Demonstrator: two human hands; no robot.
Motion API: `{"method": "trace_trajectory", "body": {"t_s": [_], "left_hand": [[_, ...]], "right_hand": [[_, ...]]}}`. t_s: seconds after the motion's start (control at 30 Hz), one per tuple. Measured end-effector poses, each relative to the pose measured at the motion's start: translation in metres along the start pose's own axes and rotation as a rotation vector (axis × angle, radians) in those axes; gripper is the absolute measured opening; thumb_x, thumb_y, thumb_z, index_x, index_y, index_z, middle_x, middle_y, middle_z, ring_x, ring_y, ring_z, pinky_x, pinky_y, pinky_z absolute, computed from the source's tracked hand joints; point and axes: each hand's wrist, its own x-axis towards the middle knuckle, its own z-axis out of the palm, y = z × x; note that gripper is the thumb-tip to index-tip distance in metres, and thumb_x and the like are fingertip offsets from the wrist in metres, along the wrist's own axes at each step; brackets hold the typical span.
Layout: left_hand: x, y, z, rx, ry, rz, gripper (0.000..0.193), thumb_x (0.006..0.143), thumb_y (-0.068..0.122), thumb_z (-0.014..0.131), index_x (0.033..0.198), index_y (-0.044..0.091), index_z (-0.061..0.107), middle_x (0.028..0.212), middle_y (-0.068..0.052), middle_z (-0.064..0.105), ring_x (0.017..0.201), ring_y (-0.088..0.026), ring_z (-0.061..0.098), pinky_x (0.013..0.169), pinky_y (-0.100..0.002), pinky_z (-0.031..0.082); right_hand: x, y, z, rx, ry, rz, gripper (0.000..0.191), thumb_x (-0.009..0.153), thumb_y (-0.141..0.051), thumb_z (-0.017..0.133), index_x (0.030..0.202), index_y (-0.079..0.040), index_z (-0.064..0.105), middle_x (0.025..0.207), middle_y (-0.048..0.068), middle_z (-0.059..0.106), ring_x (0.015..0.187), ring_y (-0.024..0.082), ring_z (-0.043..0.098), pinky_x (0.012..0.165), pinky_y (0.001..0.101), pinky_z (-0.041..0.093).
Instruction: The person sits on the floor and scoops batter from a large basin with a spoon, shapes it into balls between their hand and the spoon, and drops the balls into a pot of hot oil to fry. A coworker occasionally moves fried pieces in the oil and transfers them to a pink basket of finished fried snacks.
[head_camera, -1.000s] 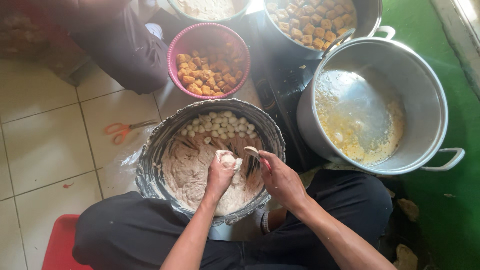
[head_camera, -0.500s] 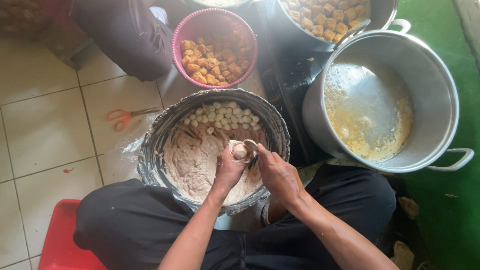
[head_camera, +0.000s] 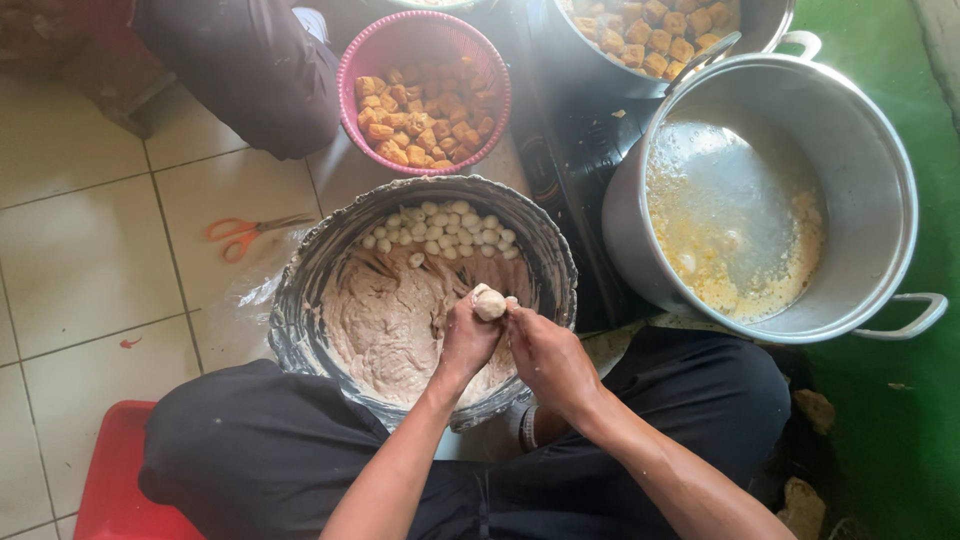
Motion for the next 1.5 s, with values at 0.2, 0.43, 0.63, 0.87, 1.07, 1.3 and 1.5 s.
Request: {"method": "trace_trajectory", "body": {"t_s": [0.2,0.43,0.63,0.87,1.07,1.3,1.5], "left_hand": [[0.004,-0.013,-0.008,0.122,-0.073,0.145,0.011,0.084,0.012,0.074,0.090,0.006,0.066,0.075,-0.010,0.068,0.070,-0.016,0.066,0.064,-0.034,0.053],[0.009,-0.050,-0.035,0.193,0.052,-0.146,0.030,0.091,0.029,0.077,0.083,0.004,0.060,0.063,-0.003,0.059,0.060,-0.010,0.051,0.055,-0.032,0.046],[0.014,-0.070,-0.040,0.156,0.091,-0.200,0.032,0.093,0.027,0.075,0.083,0.002,0.057,0.066,-0.005,0.055,0.062,-0.011,0.044,0.055,-0.033,0.041],[0.018,-0.059,-0.046,0.255,0.147,-0.221,0.023,0.093,0.024,0.073,0.088,0.004,0.061,0.072,-0.012,0.066,0.067,-0.020,0.062,0.066,-0.036,0.050],[0.050,-0.055,-0.058,0.368,0.359,0.004,0.019,0.098,0.020,0.064,0.108,0.004,0.059,0.104,-0.023,0.067,0.097,-0.039,0.067,0.080,-0.046,0.052],[0.089,-0.070,-0.098,0.539,0.301,0.188,0.033,0.088,-0.002,0.050,0.115,0.002,0.068,0.109,-0.027,0.068,0.103,-0.044,0.065,0.089,-0.049,0.051],[0.087,-0.083,-0.087,0.581,-0.154,-0.254,0.025,0.105,0.016,0.052,0.106,-0.002,0.069,0.102,-0.028,0.070,0.094,-0.042,0.065,0.087,-0.047,0.050]], "right_hand": [[0.017,0.017,-0.049,0.916,-0.365,0.605,0.027,0.102,-0.022,0.063,0.122,-0.006,0.071,0.077,-0.001,0.063,0.055,0.001,0.043,0.045,0.0190,0.032],[0.048,0.089,-0.191,0.644,-0.025,0.688,0.029,0.099,-0.026,0.062,0.124,-0.012,0.068,0.081,0.000,0.063,0.055,0.002,0.043,0.045,0.0181,0.030],[0.071,0.164,-0.206,0.150,0.048,0.708,0.037,0.106,-0.031,0.057,0.137,-0.011,0.056,0.088,0.004,0.063,0.068,0.011,0.048,0.058,0.0287,0.039],[0.067,0.196,-0.193,-0.342,-0.016,0.327,0.039,0.103,-0.019,0.055,0.141,-0.011,0.049,0.111,0.023,0.066,0.095,0.033,0.063,0.079,0.0448,0.049],[0.068,0.174,-0.192,-0.261,0.131,0.441,0.037,0.107,-0.020,0.052,0.143,-0.012,0.052,0.094,0.017,0.065,0.082,0.026,0.061,0.075,0.0439,0.050],[0.049,0.130,-0.189,0.048,0.325,0.441,0.041,0.112,-0.022,0.054,0.149,-0.004,0.049,0.094,0.005,0.060,0.077,0.010,0.049,0.066,0.0281,0.041],[0.041,0.108,-0.162,0.130,0.279,0.289,0.039,0.111,-0.015,0.053,0.147,-0.002,0.050,0.094,0.003,0.060,0.081,0.005,0.052,0.070,0.0221,0.044]]}}
